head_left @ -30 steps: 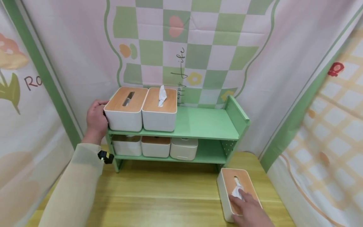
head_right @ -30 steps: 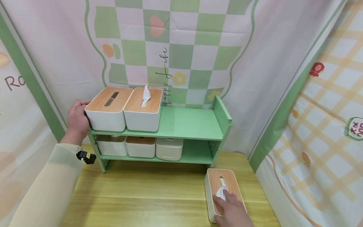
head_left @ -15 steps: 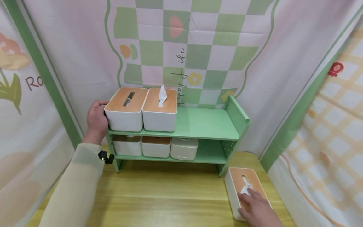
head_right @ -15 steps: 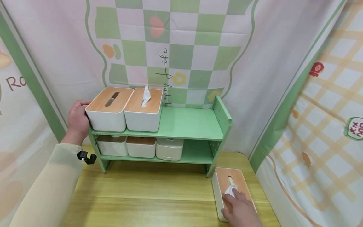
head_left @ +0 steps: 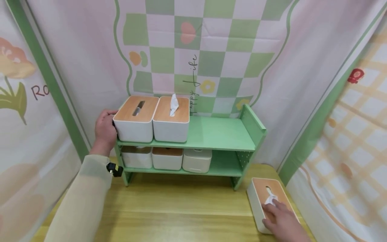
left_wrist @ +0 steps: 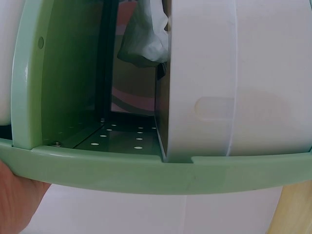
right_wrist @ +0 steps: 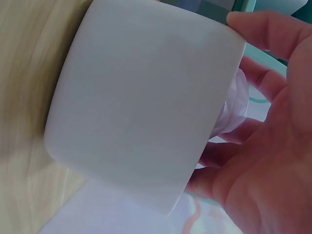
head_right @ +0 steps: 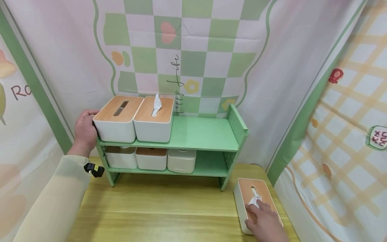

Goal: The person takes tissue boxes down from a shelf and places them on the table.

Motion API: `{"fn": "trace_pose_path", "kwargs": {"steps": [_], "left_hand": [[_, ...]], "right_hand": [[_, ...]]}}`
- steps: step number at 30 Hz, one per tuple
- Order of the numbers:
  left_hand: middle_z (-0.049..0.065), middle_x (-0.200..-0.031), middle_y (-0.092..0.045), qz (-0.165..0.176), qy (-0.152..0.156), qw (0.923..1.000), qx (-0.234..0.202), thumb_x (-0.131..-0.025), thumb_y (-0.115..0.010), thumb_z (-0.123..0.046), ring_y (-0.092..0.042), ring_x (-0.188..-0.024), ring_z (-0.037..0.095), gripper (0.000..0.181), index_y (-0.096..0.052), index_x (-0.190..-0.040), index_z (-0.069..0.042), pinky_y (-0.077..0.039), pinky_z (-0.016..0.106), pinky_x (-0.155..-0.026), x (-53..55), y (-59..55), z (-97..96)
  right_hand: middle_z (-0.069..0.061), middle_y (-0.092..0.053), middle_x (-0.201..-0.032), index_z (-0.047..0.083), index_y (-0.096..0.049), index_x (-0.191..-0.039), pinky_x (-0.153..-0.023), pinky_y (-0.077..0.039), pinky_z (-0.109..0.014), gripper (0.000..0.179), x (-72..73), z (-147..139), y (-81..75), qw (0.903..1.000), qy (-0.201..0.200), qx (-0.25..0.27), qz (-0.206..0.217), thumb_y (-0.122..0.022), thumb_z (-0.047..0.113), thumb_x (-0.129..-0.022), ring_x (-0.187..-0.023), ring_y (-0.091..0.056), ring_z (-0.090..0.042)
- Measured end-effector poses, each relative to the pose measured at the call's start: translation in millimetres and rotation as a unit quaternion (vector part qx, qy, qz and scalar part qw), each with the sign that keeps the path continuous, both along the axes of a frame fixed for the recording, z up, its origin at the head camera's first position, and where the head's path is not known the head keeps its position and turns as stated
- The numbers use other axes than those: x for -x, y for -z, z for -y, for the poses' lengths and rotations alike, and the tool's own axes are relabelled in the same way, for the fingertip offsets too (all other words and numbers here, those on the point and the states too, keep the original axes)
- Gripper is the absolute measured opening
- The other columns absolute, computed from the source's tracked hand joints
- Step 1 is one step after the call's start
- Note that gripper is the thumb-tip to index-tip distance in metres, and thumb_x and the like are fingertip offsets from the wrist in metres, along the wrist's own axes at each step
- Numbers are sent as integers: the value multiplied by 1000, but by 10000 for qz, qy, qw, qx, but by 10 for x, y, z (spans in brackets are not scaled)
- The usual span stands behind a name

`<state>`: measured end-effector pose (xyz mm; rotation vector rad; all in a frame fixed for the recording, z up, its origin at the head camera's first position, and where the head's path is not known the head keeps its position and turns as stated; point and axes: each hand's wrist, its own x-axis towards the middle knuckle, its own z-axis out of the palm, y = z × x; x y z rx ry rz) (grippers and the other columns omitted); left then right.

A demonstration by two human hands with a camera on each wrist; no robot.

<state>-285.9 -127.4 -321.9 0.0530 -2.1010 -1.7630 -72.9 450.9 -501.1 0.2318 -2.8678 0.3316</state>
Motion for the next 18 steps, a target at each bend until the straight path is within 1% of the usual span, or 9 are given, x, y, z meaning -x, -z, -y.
{"fn": "trace_pose_path", "kwargs": {"steps": [3, 5, 9, 14, 18], "left_hand": [[12, -140, -53, -20, -18, 10000, 20, -103, -25, -24, -50, -128, 30, 42, -57, -125, -9, -41, 45, -103, 2, 0, -2], [13, -139, -54, -32, -17, 10000, 25, -103, -25, -24, -50, -128, 30, 41, -57, -125, -9, -41, 45, -102, 3, 5, 0], [13, -139, -53, -23, 22, 10000, 26, -103, -25, -24, -49, -128, 31, 41, -56, -124, -9, -41, 45, -103, -2, 22, 0], [12, -140, -53, -12, -19, 10000, 22, -102, -25, -23, -49, -129, 30, 40, -56, -124, -9, -40, 45, -104, 3, 25, -1], [13, -140, -53, -54, -24, 10000, 46, -103, -25, -24, -49, -129, 30, 42, -56, -126, -7, -39, 46, -104, -1, 9, -2]], "right_hand": [[-33, -56, -125, 10, -71, -111, -87, -41, -68, 42, -4, -28, -13, 9998, -20, 102, 140, -84, 29, -76, -117, -49, -55], [-34, -56, -125, 10, -71, -111, -87, -41, -68, 42, -13, -40, -17, 9998, -42, 144, 151, -84, 29, -75, -117, -48, -56], [-33, -57, -124, 11, -72, -108, -86, -42, -68, 41, -23, -78, 0, 9998, -98, 184, 69, -86, 28, -73, -115, -48, -58], [-31, -58, -122, 11, -72, -107, -85, -42, -68, 41, -19, -101, 14, 9996, -186, 188, 13, -86, 28, -72, -115, -49, -57], [-31, -58, -123, 12, -71, -108, -86, -42, -67, 41, -22, -94, 10, 9997, -127, 185, 60, -86, 28, -73, -116, -49, -56]]}}
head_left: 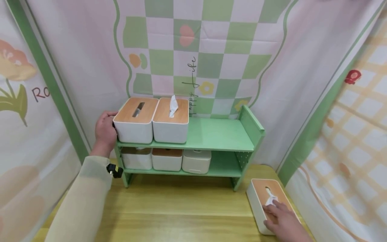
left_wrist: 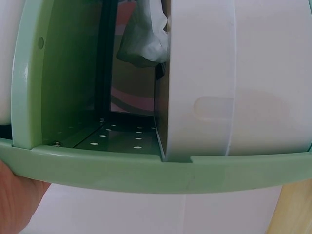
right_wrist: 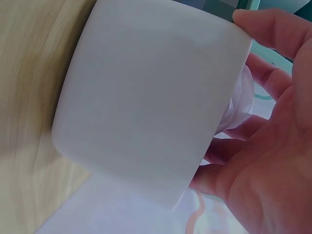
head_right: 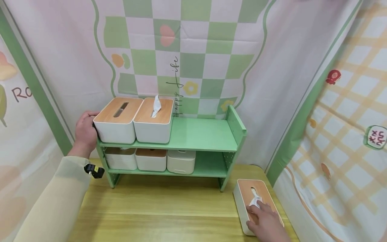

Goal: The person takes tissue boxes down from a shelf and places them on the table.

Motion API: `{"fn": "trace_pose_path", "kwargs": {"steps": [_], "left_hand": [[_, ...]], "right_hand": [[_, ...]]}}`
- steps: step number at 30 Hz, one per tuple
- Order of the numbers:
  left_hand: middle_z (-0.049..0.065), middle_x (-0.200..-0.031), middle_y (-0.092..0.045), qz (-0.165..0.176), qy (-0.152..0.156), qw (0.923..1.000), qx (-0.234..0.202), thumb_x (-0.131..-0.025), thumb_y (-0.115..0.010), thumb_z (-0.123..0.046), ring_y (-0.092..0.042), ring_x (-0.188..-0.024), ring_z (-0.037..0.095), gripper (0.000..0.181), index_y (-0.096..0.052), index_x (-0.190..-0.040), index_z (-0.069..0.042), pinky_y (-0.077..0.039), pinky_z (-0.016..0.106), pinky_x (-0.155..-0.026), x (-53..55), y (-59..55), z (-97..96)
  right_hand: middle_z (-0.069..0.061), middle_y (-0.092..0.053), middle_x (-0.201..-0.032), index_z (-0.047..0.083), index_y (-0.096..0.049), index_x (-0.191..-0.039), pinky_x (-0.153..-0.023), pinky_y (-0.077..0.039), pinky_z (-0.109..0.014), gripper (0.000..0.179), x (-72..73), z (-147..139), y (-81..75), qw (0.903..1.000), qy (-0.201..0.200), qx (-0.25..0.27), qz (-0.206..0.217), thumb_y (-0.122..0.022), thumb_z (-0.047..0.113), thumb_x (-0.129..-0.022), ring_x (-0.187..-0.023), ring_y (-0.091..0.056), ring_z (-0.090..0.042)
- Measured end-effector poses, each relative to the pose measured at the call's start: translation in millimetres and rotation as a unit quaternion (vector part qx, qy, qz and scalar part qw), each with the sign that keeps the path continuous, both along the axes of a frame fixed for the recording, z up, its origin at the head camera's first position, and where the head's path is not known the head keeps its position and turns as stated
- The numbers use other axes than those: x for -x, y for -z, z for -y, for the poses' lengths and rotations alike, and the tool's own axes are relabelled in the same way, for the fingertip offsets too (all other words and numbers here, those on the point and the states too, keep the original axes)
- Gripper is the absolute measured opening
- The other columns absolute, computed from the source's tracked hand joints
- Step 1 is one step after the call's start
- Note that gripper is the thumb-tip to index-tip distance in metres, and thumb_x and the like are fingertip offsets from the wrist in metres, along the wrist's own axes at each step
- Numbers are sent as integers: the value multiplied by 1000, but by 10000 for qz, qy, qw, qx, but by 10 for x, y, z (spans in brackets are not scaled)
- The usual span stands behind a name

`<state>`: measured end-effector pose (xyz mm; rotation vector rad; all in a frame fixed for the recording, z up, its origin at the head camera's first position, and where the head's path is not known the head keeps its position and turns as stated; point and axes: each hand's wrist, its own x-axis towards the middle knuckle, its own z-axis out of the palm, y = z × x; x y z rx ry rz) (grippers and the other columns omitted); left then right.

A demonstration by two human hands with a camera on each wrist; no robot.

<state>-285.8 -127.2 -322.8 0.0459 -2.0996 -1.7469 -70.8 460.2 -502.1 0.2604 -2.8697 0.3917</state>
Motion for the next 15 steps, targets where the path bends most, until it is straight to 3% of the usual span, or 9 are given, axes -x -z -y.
{"fn": "trace_pose_path", "kwargs": {"steps": [15], "left_hand": [[12, -142, -52, -36, -22, 10000, -83, -103, -25, -23, -47, -131, 29, 42, -57, -125, -7, -38, 44, -106, -24, -11, -20]], "right_hand": [[-27, -62, -116, 13, -70, -104, -82, -46, -64, 39, -11, 49, 5, 9994, 84, -265, -212, -86, 26, -70, -108, -55, -51]]}}
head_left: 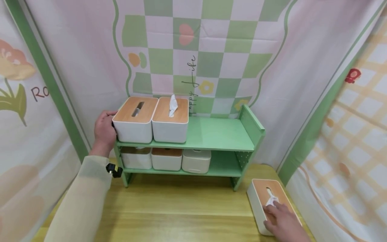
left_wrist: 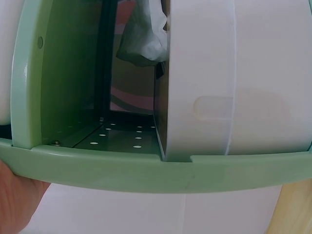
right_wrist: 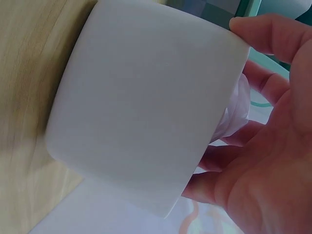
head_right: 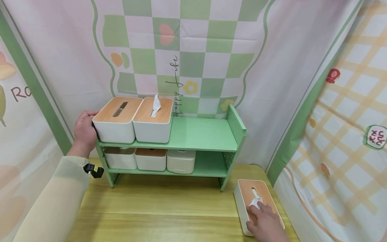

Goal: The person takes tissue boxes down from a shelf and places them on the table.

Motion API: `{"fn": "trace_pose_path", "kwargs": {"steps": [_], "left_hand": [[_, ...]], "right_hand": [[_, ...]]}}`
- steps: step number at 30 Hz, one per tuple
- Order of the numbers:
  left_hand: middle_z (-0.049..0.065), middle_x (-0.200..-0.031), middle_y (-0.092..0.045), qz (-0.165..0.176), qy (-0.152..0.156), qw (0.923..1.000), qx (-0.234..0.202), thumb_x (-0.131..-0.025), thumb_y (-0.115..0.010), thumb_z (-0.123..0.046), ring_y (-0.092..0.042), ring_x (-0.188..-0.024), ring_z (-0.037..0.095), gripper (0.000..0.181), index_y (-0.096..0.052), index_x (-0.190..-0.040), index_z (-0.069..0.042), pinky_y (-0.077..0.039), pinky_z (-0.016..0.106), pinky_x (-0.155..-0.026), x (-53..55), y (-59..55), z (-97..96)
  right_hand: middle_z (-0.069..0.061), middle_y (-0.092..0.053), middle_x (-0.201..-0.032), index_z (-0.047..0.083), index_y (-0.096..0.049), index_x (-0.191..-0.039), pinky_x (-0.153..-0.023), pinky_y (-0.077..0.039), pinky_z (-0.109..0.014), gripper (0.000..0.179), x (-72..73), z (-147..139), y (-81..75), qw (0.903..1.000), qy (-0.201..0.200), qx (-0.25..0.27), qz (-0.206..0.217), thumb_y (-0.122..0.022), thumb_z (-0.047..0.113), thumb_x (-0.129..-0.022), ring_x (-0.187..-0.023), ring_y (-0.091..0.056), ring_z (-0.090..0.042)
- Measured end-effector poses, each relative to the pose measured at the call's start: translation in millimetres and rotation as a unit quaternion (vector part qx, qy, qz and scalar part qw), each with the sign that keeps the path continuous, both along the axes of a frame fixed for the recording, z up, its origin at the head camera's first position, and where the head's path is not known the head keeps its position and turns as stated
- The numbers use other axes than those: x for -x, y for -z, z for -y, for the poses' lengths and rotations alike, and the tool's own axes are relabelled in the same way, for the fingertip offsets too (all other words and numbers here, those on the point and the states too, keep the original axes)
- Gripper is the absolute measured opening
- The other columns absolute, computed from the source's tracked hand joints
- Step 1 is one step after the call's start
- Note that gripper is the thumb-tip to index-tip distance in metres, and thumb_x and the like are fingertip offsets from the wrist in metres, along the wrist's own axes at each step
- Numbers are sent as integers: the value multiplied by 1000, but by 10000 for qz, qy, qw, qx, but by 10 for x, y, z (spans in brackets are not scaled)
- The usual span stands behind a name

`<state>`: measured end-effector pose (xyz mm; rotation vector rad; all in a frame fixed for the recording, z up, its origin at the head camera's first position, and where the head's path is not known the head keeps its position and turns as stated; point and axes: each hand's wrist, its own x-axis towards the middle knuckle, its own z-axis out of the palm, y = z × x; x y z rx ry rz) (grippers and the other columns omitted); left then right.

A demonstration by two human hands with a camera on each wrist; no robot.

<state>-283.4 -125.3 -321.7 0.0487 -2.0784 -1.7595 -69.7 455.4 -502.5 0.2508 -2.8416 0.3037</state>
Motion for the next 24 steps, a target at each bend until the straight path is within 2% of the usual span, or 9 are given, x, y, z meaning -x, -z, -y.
{"fn": "trace_pose_path", "kwargs": {"steps": [4, 12, 16, 24], "left_hand": [[12, -142, -53, -12, -12, 10000, -17, -103, -26, -23, -48, -130, 30, 41, -58, -124, -7, -39, 44, -106, -5, -5, -6], [13, -141, -52, 21, -1, 10000, -33, -104, -26, -24, -48, -130, 30, 41, -57, -124, -8, -39, 44, -105, -12, -16, 0], [12, -142, -52, 49, -5, 10000, -11, -104, -25, -24, -48, -130, 29, 42, -57, -125, -8, -39, 44, -105, -11, -12, 3], [12, -142, -52, 50, -23, 10000, -15, -104, -25, -25, -48, -130, 28, 41, -56, -125, -8, -40, 44, -105, -1, -3, -8]], "right_hand": [[-25, -63, -114, 14, -70, -101, -80, -47, -63, 38, -35, -1, 19, 9997, 2, -96, -205, -86, 24, -68, -105, -56, -49], [-29, -62, -115, 14, -68, -101, -75, -46, -67, 39, -108, -27, -4, 9995, 150, -82, -254, -85, 22, -67, -105, -56, -50], [-27, -63, -113, 15, -68, -99, -72, -47, -64, 39, -88, -91, -1, 9994, 116, -24, -338, -86, 20, -65, -103, -57, -48], [-24, -64, -110, 12, -69, -103, -73, -48, -62, 39, -11, -319, 50, 9993, 86, 30, -356, -85, 17, -67, -102, -57, -48]]}}
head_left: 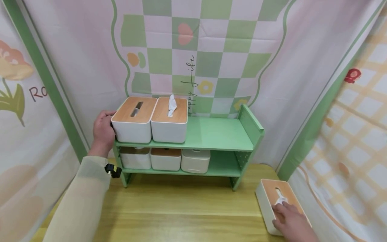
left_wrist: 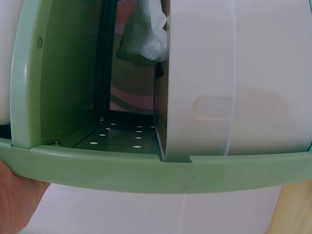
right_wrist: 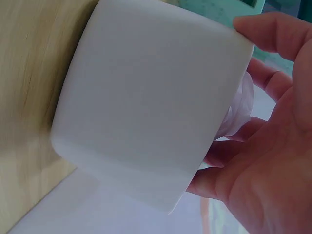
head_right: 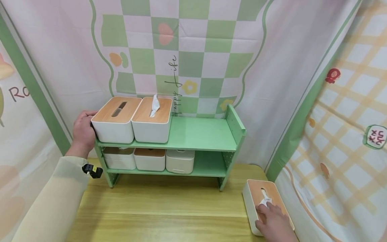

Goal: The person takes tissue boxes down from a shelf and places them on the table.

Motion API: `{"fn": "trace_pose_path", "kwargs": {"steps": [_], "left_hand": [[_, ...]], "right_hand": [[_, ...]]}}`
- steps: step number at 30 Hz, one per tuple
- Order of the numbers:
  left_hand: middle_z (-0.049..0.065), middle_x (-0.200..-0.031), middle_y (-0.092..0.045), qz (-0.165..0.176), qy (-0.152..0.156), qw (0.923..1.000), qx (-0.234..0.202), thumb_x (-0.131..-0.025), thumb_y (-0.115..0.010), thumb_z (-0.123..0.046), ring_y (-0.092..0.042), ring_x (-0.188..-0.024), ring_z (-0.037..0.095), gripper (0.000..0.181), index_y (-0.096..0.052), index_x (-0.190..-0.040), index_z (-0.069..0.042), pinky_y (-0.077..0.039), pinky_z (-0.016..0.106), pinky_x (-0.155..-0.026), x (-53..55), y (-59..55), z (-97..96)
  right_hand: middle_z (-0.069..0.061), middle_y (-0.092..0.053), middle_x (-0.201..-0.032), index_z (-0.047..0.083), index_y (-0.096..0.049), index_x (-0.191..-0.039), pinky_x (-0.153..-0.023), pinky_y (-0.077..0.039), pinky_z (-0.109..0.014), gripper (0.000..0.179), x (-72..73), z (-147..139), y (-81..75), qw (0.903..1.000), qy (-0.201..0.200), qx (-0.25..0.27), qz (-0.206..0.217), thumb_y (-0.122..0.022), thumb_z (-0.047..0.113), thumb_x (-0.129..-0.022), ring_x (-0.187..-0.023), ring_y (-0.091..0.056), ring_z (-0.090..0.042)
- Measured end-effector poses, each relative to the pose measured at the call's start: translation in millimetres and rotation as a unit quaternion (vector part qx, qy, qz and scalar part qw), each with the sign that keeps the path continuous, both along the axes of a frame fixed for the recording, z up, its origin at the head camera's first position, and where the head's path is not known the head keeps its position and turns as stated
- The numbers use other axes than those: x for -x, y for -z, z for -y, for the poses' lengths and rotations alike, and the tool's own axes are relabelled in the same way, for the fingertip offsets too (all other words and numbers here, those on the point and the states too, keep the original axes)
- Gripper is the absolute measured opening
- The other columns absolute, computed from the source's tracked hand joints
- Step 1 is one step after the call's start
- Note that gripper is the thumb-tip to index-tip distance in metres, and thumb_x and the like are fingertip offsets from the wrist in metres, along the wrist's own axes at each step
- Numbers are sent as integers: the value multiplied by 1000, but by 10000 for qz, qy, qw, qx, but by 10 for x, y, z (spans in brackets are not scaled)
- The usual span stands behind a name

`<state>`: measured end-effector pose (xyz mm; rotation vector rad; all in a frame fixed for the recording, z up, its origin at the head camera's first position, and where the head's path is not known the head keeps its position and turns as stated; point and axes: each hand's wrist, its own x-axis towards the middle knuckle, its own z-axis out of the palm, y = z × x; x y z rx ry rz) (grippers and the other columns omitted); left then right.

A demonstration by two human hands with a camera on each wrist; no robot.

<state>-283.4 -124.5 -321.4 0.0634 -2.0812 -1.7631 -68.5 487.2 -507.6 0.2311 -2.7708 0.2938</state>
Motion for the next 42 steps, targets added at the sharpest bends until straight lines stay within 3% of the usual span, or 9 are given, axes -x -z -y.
{"fn": "trace_pose_path", "kwargs": {"steps": [4, 9, 15, 21, 28, 33, 38, 42], "left_hand": [[12, -142, -52, -18, 8, 10000, -2, -104, -25, -24, -48, -130, 29, 42, -56, -126, -7, -40, 44, -104, -3, 4, 3], [13, -141, -52, -21, 12, 10000, 39, -104, -25, -25, -49, -129, 29, 43, -55, -128, -7, -41, 44, -104, -2, 14, 9], [12, -142, -52, 39, 26, 10000, 69, -104, -24, -26, -49, -129, 29, 44, -54, -130, -8, -41, 44, -104, 13, 19, 16], [13, -141, -53, -17, 35, 10000, 42, -104, -24, -26, -50, -129, 30, 44, -56, -129, -8, -42, 45, -103, 5, 15, 10], [13, -140, -54, -35, 23, 10000, 24, -104, -26, -25, -51, -128, 30, 43, -58, -127, -8, -42, 44, -102, 0, 17, 11], [13, -139, -55, -6, -31, 9999, 114, -104, -25, -25, -51, -127, 29, 44, -56, -129, -7, -43, 44, -101, 9, 15, 15], [13, -138, -55, -29, 2, 10000, 77, -104, -27, -25, -52, -127, 28, 42, -56, -128, -7, -43, 43, -101, 13, 7, 13], [13, -138, -55, -41, 10, 10000, 13, -104, -28, -24, -52, -127, 29, 41, -58, -127, -7, -43, 43, -101, 10, 6, 12]], "right_hand": [[-17, -64, -107, 14, -68, -103, -69, -47, -60, 38, 28, -73, -12, 10000, 60, 34, 58, -84, 17, -69, -97, -58, -41], [-17, -62, -111, 14, -68, -107, -73, -44, -62, 38, 69, -178, -16, 9993, 169, 82, 321, -81, 17, -72, -102, -56, -40], [-9, -64, -102, 16, -66, -99, -70, -43, -55, 36, 122, -268, 3, 9999, -12, 93, -112, -83, 13, -68, -93, -54, -31], [-16, -64, -109, 10, -68, -107, -72, -40, -56, 38, 150, -310, -23, 9997, 89, 175, 126, -82, 15, -72, -101, -51, -33], [-12, -65, -103, 11, -67, -105, -73, -35, -54, 38, 203, -375, -2, 9992, 112, 372, 96, -82, 13, -70, -97, -50, -31], [-23, -65, -110, 10, -67, -107, -84, -30, -65, 38, 264, -453, 40, 9978, 52, 655, 81, -81, 11, -71, -107, -49, -47], [-35, -58, -120, 7, -65, -111, -91, -16, -81, 39, 313, -536, 81, 9952, 96, 918, 309, -78, 10, -75, -118, -34, -66], [-39, -54, -124, 5, -64, -113, -93, -9, -83, 38, 344, -577, 103, 9939, 174, 1009, 410, -76, 10, -77, -120, -28, -70]]}}
